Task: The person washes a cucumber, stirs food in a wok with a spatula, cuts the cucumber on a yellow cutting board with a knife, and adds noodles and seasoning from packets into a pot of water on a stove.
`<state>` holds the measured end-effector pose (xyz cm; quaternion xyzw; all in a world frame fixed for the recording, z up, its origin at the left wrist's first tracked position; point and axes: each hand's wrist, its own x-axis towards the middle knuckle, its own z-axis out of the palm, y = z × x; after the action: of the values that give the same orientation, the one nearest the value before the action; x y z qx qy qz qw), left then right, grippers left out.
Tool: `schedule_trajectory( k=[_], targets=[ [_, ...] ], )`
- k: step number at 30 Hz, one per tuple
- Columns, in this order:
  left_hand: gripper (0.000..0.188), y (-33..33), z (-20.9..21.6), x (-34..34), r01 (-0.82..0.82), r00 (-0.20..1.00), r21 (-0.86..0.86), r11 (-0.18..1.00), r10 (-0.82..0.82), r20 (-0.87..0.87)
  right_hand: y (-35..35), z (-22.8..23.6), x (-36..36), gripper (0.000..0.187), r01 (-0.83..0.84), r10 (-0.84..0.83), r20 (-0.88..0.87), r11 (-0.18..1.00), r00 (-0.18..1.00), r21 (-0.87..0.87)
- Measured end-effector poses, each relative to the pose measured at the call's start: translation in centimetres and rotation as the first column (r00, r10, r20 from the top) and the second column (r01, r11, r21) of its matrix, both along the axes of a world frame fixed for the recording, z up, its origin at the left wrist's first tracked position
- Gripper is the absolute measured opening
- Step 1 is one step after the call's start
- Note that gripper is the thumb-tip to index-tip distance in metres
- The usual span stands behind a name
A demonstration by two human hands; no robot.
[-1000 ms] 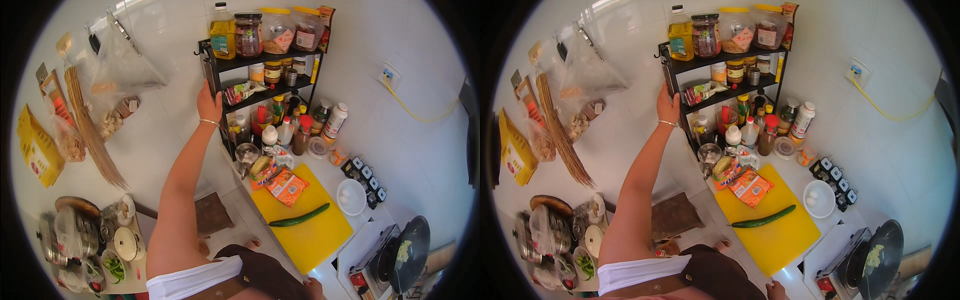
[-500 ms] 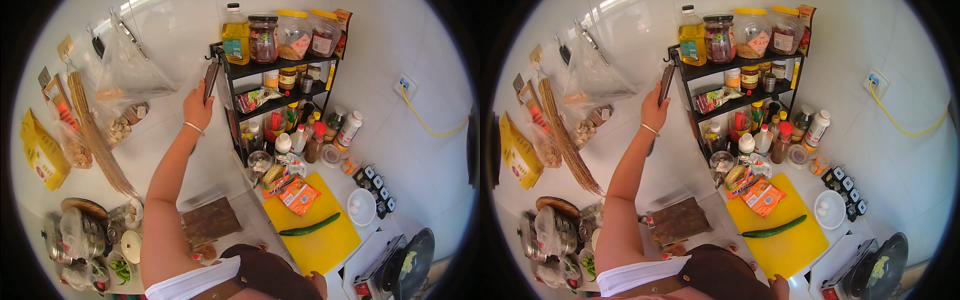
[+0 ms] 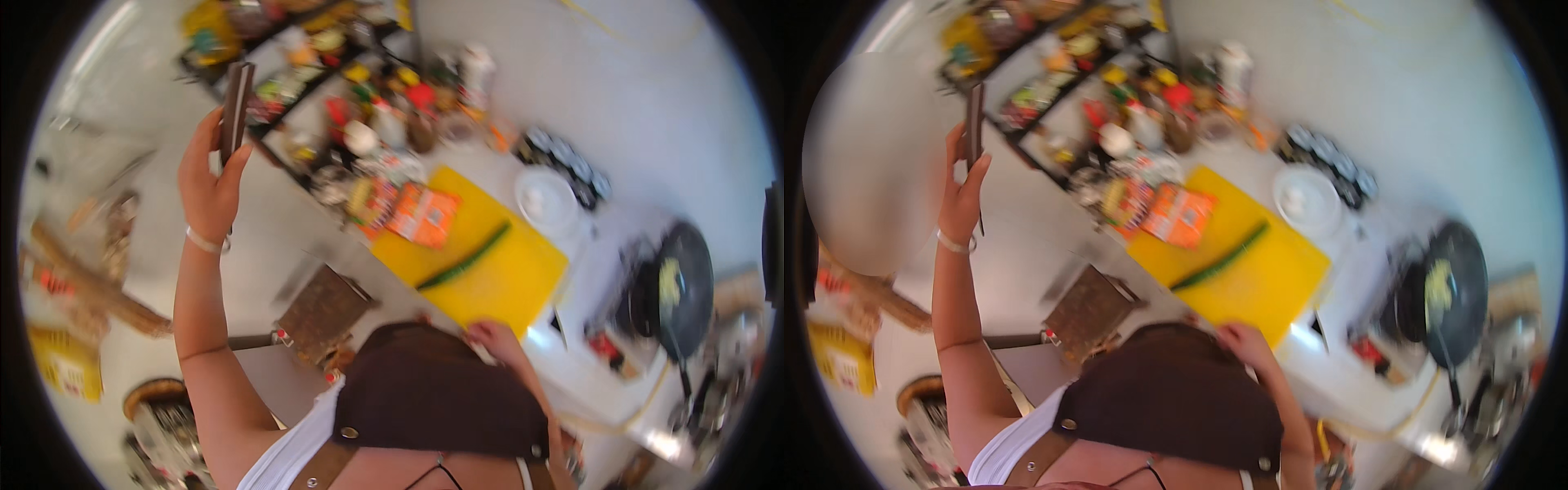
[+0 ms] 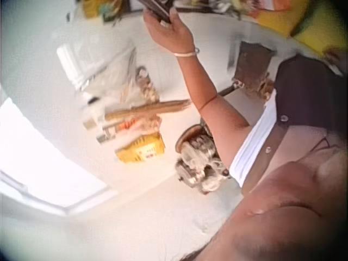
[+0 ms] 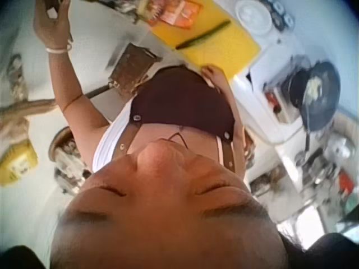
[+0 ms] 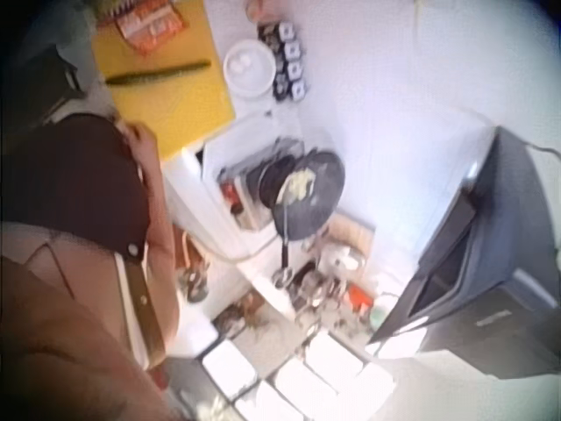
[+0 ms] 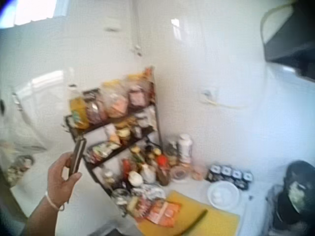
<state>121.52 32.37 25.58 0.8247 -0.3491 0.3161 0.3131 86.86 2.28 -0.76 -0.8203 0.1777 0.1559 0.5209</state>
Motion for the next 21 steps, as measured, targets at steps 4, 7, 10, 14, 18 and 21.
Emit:
schedule_trajectory(
  k=[4,7,10,14,18,21],
  targets=[
    [0.047,-8.7,-6.2,-10.3,0.172,0.963,-0.059,0.983,-0.181,-0.198,1.8,5.2,4.8,0.041,0.023,-0.137,0.049,0.477,0.989,0.879],
    [0.043,-16.4,-11.8,-14.9,0.381,0.789,-0.209,0.901,-0.434,-0.435,2.4,5.1,7.4,0.046,-0.075,-0.341,0.041,-0.085,0.939,0.994],
    [0.042,-22.1,-19.6,-18.6,0.544,0.694,-0.406,0.735,-0.666,-0.275,1.2,5.1,7.2,0.043,-0.081,-0.607,-0.136,-0.316,0.783,0.945],
    [0.049,-23.9,-21.7,-20.0,0.703,0.659,-0.18,0.688,-0.726,-0.198,-3.9,2.8,3.4,0.029,0.113,-0.809,-0.361,-0.35,0.464,0.93],
    [0.084,-21.2,-28.0,-14.3,0.458,0.845,0.228,0.859,-0.341,-0.412,-6.6,1.2,-2.6,0.019,0.372,-0.857,-0.435,-0.321,0.277,0.871],
    [0.114,-18.6,-30.6,-9.0,0.161,0.775,0.615,0.772,0.286,-0.563,-6.8,0.5,-7.0,0.019,0.542,-0.87,-0.424,-0.237,0.251,0.807]
  ],
)
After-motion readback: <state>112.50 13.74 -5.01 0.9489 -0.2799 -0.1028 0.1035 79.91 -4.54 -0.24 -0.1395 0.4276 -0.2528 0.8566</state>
